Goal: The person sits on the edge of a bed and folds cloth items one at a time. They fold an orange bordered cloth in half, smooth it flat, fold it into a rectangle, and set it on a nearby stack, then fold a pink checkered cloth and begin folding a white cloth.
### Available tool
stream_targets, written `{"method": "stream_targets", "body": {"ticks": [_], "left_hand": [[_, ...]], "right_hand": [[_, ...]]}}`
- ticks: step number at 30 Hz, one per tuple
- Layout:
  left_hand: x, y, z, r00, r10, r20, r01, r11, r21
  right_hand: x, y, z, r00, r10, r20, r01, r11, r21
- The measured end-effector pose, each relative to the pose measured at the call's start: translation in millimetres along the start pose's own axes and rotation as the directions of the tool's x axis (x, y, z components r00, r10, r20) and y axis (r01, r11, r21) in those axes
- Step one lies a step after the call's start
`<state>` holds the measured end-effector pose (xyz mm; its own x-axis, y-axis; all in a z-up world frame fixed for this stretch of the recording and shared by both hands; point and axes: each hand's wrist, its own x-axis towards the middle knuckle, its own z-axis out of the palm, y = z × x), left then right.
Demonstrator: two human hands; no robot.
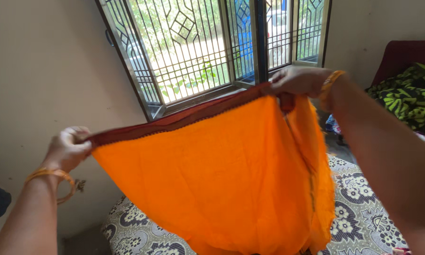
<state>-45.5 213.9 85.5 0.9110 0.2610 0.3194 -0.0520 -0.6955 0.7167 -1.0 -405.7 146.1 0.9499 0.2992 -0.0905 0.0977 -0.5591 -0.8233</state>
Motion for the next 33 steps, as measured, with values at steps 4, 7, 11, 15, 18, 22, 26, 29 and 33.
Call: {"method": "stream_targets", "body": {"ticks": [4,7,11,15,18,22,26,29,33], "left_hand": [[-7,29,13,0.888,-0.291,0.357,0.021,0.8,0.6],[-27,68,30,0.758,-0.501,0.418,0.389,0.862,0.327],[-50,121,36,0.497,0.008,0.868,0.423,0.871,-0.251],[-62,149,50,0.437,0.133,0.889,0.507,0.78,-0.366],[-46,152,73,0.657,-0.115,0.745,0.461,0.843,-0.276],[5,139,73,0.967,-0.251,0.032,0.253,0.952,-0.17],[37,120,40,0.793,0.286,-0.538,-0.445,0.874,-0.192],[30,109,15,0.649,0.412,-0.64,-0.588,0.805,-0.078],[-5,88,15,0.514,0.469,-0.719,-0.649,0.76,0.031]], "right_hand": [[-2,-29,32,0.997,-0.023,0.077,0.038,0.979,-0.2],[-7,-44,57,0.936,-0.05,0.347,0.113,0.98,-0.163],[-9,-59,75,0.691,-0.262,0.674,0.198,0.965,0.173],[18,-65,99,0.777,-0.191,0.6,0.171,0.981,0.091],[64,-66,128,0.925,-0.142,0.352,0.206,0.967,-0.151],[127,-76,128,0.791,-0.43,-0.434,0.289,0.889,-0.355],[150,-90,109,0.287,-0.516,-0.807,0.447,0.817,-0.364],[142,-92,98,0.044,-0.558,-0.829,0.639,0.654,-0.406],[127,-61,98,0.298,-0.625,-0.722,0.763,0.61,-0.213]]}}
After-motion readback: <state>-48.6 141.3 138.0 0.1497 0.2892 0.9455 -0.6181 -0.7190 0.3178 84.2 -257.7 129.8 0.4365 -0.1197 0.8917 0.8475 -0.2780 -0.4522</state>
